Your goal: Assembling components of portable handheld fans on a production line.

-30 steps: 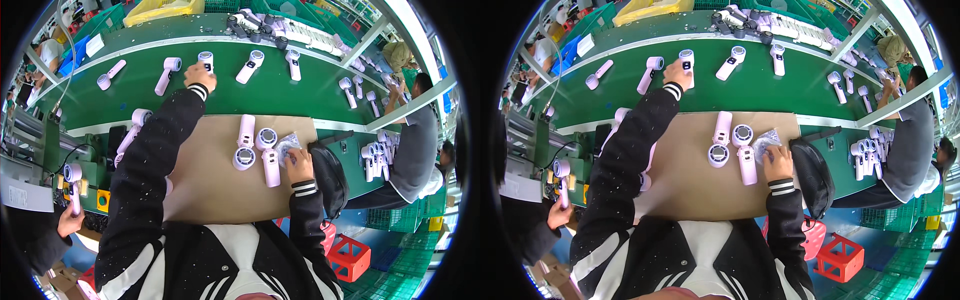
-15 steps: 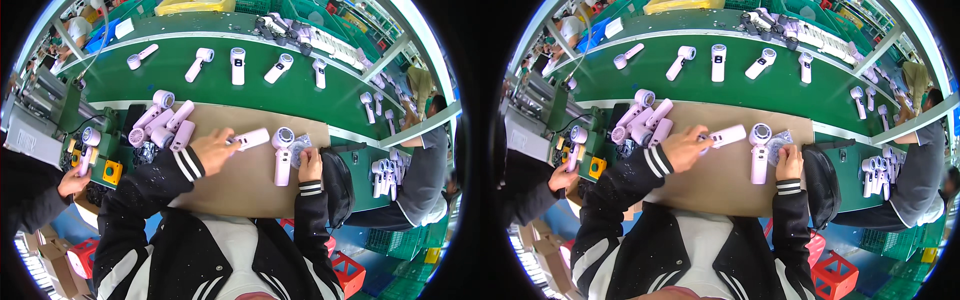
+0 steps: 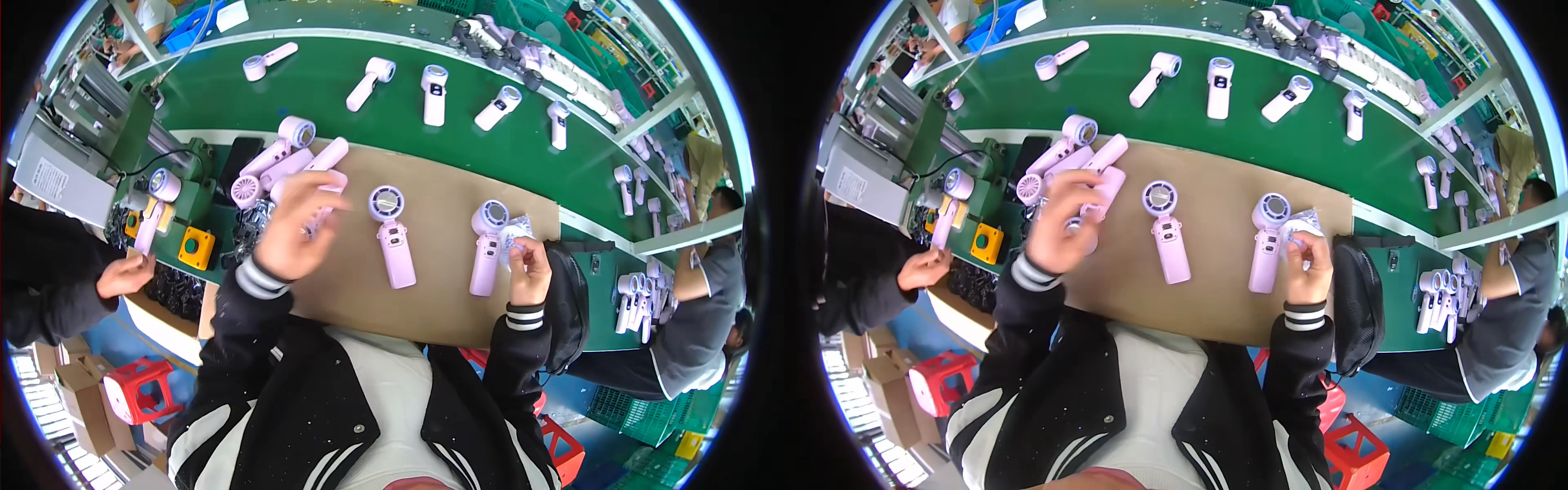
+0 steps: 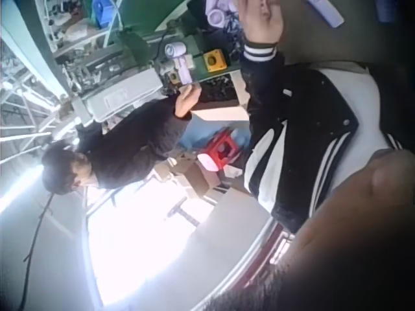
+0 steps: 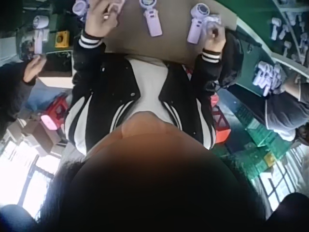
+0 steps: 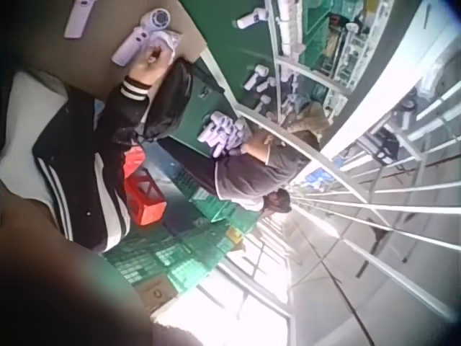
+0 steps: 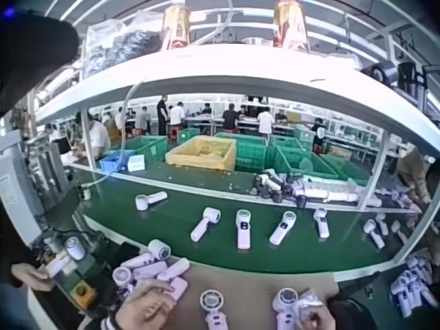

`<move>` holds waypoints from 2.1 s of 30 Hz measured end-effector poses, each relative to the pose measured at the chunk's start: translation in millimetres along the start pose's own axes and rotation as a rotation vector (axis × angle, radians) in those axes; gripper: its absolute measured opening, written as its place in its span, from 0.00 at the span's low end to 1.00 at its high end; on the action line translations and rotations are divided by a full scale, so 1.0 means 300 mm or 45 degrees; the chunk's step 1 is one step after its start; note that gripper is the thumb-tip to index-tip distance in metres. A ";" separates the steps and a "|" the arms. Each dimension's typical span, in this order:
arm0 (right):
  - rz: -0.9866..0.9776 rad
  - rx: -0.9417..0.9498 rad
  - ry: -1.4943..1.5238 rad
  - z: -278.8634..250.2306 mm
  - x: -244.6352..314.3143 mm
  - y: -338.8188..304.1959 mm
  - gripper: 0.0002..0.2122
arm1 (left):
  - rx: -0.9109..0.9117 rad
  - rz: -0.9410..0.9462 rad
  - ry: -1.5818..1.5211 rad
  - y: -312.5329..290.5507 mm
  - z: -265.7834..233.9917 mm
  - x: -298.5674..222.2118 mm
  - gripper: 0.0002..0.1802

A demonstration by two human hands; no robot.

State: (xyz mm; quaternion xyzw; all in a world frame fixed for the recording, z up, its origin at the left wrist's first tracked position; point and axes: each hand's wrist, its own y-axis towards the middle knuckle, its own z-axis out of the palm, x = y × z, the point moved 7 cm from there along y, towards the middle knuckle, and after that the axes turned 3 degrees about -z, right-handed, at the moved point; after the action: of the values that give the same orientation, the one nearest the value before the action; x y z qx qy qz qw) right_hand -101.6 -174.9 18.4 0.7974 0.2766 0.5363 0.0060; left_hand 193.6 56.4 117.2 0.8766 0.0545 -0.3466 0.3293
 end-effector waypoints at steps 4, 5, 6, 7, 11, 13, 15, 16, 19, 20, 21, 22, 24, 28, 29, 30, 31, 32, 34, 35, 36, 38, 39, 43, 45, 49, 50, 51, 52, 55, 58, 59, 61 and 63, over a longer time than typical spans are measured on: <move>-0.105 0.160 0.449 0.180 0.197 -0.025 0.07 | -0.615 -0.632 0.089 -0.318 -0.301 0.211 0.16; -0.142 0.257 0.500 0.238 0.216 -0.027 0.06 | -0.630 -0.656 0.108 -0.371 -0.300 0.217 0.16; -0.181 0.353 0.550 0.293 0.235 -0.030 0.06 | -0.562 -0.711 0.213 -0.414 -0.289 0.223 0.16; -0.179 0.381 0.557 0.334 0.241 -0.032 0.06 | -0.491 -0.768 0.312 -0.451 -0.276 0.229 0.16; -0.138 0.592 0.458 0.466 0.235 -0.042 0.06 | -0.375 -0.915 0.525 -0.535 -0.221 0.253 0.16; -0.214 0.631 0.341 0.493 0.238 -0.035 0.06 | -0.422 -0.961 0.573 -0.547 -0.188 0.260 0.18; -0.259 0.680 0.222 0.508 0.247 -0.031 0.06 | -0.433 -0.979 0.568 -0.553 -0.163 0.271 0.18; -0.265 0.714 0.164 0.516 0.254 -0.036 0.06 | -0.435 -0.964 0.517 -0.558 -0.160 0.275 0.20; -0.266 0.737 0.188 0.535 0.235 -0.053 0.06 | -0.449 -0.908 0.373 -0.567 -0.178 0.290 0.24; -0.261 0.731 0.174 0.542 0.229 -0.053 0.06 | -0.443 -0.906 0.358 -0.567 -0.177 0.292 0.24; -0.280 0.699 0.231 0.546 0.229 -0.049 0.06 | -0.430 -0.912 0.386 -0.566 -0.175 0.292 0.24; -0.301 0.669 0.289 0.550 0.230 -0.045 0.06 | -0.419 -0.918 0.414 -0.566 -0.172 0.293 0.25; -0.345 0.608 0.407 0.542 0.233 -0.040 0.07 | -0.397 -0.931 0.475 -0.567 -0.168 0.298 0.26; -0.042 0.671 0.528 0.543 0.187 -0.048 0.07 | -0.427 -0.875 0.451 -0.580 -0.183 0.311 0.26; 0.059 0.692 0.572 0.544 0.173 -0.051 0.07 | -0.440 -0.858 0.448 -0.579 -0.184 0.308 0.25; 0.059 0.693 0.571 0.542 0.172 -0.055 0.07 | -0.440 -0.859 0.447 -0.580 -0.185 0.304 0.25; 0.096 0.697 0.556 0.542 0.164 -0.059 0.07 | -0.453 -0.894 0.396 -0.584 -0.190 0.304 0.25; 0.132 0.701 0.541 0.542 0.157 -0.064 0.06 | -0.467 -0.929 0.345 -0.587 -0.196 0.303 0.24; 0.203 0.710 0.510 0.546 0.143 -0.072 0.06 | -0.496 -0.998 0.242 -0.599 -0.202 0.305 0.23; 0.202 0.710 0.510 0.549 0.141 -0.074 0.06 | -0.496 -0.998 0.241 -0.602 -0.201 0.306 0.23; 0.021 0.686 0.365 0.551 0.161 -0.070 0.06 | -0.530 -0.983 0.197 -0.608 -0.200 0.311 0.23; -0.337 0.627 0.072 0.566 0.205 -0.076 0.05 | -0.597 -0.954 0.108 -0.622 -0.200 0.325 0.22; -0.513 0.592 -0.076 0.573 0.231 -0.086 0.05 | -0.629 -0.938 0.064 -0.628 -0.203 0.331 0.22; -0.329 0.472 0.024 0.582 0.232 -0.092 0.06 | -0.568 -0.698 0.340 -0.619 -0.229 0.322 0.22; -0.264 0.427 0.057 0.594 0.230 -0.101 0.06 | -0.542 -0.614 0.428 -0.612 -0.228 0.306 0.22; -0.324 0.193 -0.048 0.593 0.244 -0.114 0.05 | -0.715 -0.799 0.075 -0.641 -0.245 0.300 0.22; -0.323 0.190 -0.050 0.590 0.239 -0.116 0.05 | -0.712 -0.798 0.072 -0.636 -0.243 0.284 0.22; -0.260 0.168 0.030 0.582 0.223 -0.117 0.06 | -0.761 -0.772 0.036 -0.629 -0.246 0.262 0.22; -0.201 0.146 0.109 0.576 0.206 -0.118 0.06 | -0.813 -0.744 -0.002 -0.619 -0.247 0.238 0.22; -0.085 0.102 0.263 0.550 0.181 -0.108 0.06 | -0.923 -0.687 -0.103 -0.534 -0.212 0.133 0.21; -0.094 0.361 0.581 0.523 0.247 -0.074 0.04 | -0.549 -0.598 -0.474 -0.361 -0.010 0.037 0.18; -0.092 0.441 0.685 0.517 0.266 -0.071 0.04 | -0.438 -0.663 -0.681 -0.308 0.080 0.037 0.18; -0.078 0.517 0.645 0.523 0.280 -0.061 0.03 | -0.208 -0.581 -0.710 -0.219 0.210 0.060 0.20; -0.047 0.652 0.559 0.532 0.279 -0.055 0.01 | -0.187 -0.611 -0.724 -0.172 0.293 0.098 0.19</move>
State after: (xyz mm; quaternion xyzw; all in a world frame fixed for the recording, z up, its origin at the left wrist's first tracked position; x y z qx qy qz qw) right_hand 50.9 -77.8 16.9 0.6334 0.4113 0.6082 -0.2444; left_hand 148.9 38.5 22.8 0.6817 0.1893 -0.6387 0.3025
